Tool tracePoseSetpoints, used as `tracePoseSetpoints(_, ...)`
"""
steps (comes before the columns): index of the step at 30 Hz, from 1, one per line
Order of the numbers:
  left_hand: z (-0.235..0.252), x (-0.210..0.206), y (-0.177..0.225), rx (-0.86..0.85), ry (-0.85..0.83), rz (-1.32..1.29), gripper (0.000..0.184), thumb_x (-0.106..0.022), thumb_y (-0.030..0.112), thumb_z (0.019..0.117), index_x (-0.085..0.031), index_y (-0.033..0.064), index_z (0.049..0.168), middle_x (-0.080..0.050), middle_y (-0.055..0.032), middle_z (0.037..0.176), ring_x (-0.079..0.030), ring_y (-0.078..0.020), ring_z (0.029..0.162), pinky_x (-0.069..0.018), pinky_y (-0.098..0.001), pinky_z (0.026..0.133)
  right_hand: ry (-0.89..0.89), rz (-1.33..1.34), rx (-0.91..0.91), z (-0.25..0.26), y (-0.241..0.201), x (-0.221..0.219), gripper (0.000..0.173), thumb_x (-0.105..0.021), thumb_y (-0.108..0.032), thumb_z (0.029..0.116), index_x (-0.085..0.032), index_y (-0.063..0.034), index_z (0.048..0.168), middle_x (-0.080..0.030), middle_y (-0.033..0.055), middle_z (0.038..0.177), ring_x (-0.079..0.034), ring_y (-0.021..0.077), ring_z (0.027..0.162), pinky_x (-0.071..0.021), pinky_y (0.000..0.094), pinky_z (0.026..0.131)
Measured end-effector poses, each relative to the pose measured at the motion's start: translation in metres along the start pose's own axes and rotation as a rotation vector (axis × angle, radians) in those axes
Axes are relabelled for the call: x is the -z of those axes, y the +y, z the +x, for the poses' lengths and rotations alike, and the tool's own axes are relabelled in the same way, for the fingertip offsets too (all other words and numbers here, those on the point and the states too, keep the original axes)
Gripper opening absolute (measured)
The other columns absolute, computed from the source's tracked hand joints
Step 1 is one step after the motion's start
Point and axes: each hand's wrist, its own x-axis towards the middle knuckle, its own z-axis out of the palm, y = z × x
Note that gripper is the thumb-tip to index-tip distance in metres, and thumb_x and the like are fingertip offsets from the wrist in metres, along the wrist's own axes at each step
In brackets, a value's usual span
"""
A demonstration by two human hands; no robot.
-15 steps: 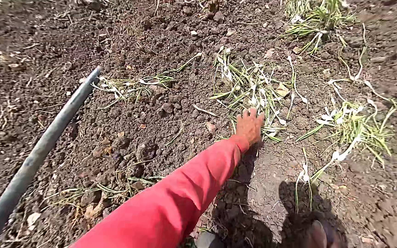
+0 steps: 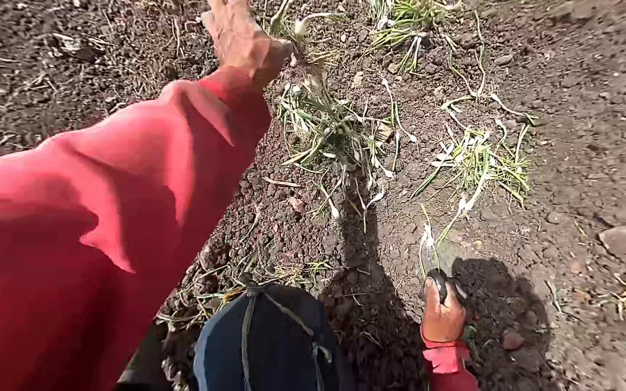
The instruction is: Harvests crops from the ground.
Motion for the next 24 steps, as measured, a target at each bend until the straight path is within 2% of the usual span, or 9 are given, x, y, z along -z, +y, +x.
tracePoseSetpoints(3,-0.016,0.024,0.006,-0.329,-0.103,0.073,0.08,-0.083,0.026,0.0801,-0.048,0.0074,0.15,-0.054,-0.0311,0.142,-0.047,-0.056,0.135,-0.0405,-0.0751,0.104,0.001,-0.007,0.022,0.006,-0.003,-0.004,0.05,-0.059,-0.046,0.0959,-0.073,0.0014,0.097,-0.069,0.0108,0.07,-0.068,0.0202,0.059,-0.0575,0.0435,0.058)
tracePoseSetpoints(5,-0.044,0.002,0.017,-0.601,-0.278,0.157,0.063,-0.083,0.022,0.0806,-0.062,0.0105,0.139,-0.069,-0.0218,0.126,-0.055,-0.0512,0.128,-0.0469,-0.0727,0.098,-0.025,-0.026,0.004,0.004,-0.003,-0.002,0.05,-0.057,-0.047,0.0962,-0.073,0.0003,0.097,-0.068,0.01,0.069,-0.067,0.0212,0.06,-0.0571,0.0451,0.058)
tracePoseSetpoints(10,-0.108,-0.085,0.104,-0.972,-0.558,0.281,0.058,-0.082,0.018,0.0811,-0.066,0.0186,0.137,-0.069,-0.0147,0.125,-0.058,-0.0412,0.126,-0.0545,-0.0593,0.093,0.042,-0.082,0.048,0.001,-0.003,-0.005,0.055,-0.055,-0.052,0.0952,-0.073,-0.0001,0.09,-0.065,0.0093,0.061,-0.065,0.0221,0.052,-0.0545,0.0456,0.05)
tracePoseSetpoints(12,-0.129,-0.13,0.161,-1.065,-0.597,0.228,0.069,-0.082,0.013,0.0791,-0.061,0.0208,0.144,-0.065,-0.0169,0.133,-0.055,-0.0434,0.131,-0.0545,-0.061,0.094,0.077,-0.122,0.041,0.001,-0.001,-0.005,0.053,-0.059,-0.049,0.093,-0.075,0.0016,0.092,-0.067,0.0122,0.061,-0.068,0.0261,0.052,-0.0551,0.0485,0.048)
tracePoseSetpoints(14,-0.151,-0.179,0.21,-1.17,-0.607,0.176,0.087,-0.083,0.008,0.078,-0.048,0.0261,0.155,-0.052,-0.0164,0.152,-0.043,-0.0444,0.144,-0.049,-0.0631,0.103,0.037,-0.152,-0.019,-0.001,-0.006,-0.002,0.051,-0.062,-0.048,0.0934,-0.075,0.0017,0.098,-0.071,0.0139,0.067,-0.071,0.0294,0.058,-0.0575,0.0519,0.054)
tracePoseSetpoints(16,-0.168,-0.228,0.243,-1.289,-0.641,0.155,0.096,-0.082,0.005,0.0788,-0.038,0.0275,0.162,-0.037,-0.0136,0.166,-0.028,-0.0441,0.154,-0.0393,-0.0639,0.115,0.063,-0.171,-0.013,-0.001,-0.005,-0.007,0.052,-0.06,-0.05,0.0938,-0.075,-0.0001,0.093,-0.07,0.0099,0.065,-0.069,0.0248,0.053,-0.0563,0.0474,0.049)
tracePoseSetpoints(17,-0.172,-0.25,0.252,-1.328,-0.679,0.174,0.097,-0.083,0.006,0.0784,-0.037,0.0279,0.162,-0.035,-0.0122,0.167,-0.027,-0.0436,0.155,-0.0375,-0.0638,0.116,0.061,-0.152,-0.022,0.001,-0.002,-0.008,0.053,-0.057,-0.053,0.0952,-0.073,-0.0021,0.09,-0.067,0.0068,0.061,-0.066,0.021,0.05,-0.0542,0.0446,0.045)
tracePoseSetpoints(21,-0.162,-0.265,0.268,-1.458,-0.885,0.408,0.078,-0.08,0.007,0.08,-0.051,0.0241,0.151,-0.056,-0.0179,0.146,-0.062,-0.045,0.121,-0.0507,-0.0675,0.094,0.03,-0.119,-0.119,0.0,-0.002,-0.011,0.055,-0.052,-0.058,0.0969,-0.07,-0.0069,0.085,-0.06,0.0017,0.054,-0.059,0.0156,0.044,-0.0486,0.0407,0.04)
tracePoseSetpoints(24,-0.095,-0.234,0.267,-1.325,-0.856,0.446,0.043,-0.066,0.003,0.0918,-0.067,0.0162,0.132,-0.068,-0.023,0.124,-0.066,-0.048,0.112,-0.0509,-0.0716,0.088,0.017,-0.126,-0.142,0.007,-0.004,-0.011,0.056,-0.052,-0.058,0.0968,-0.07,-0.0061,0.087,-0.061,0.0026,0.056,-0.06,0.0165,0.045,-0.0496,0.041,0.041)
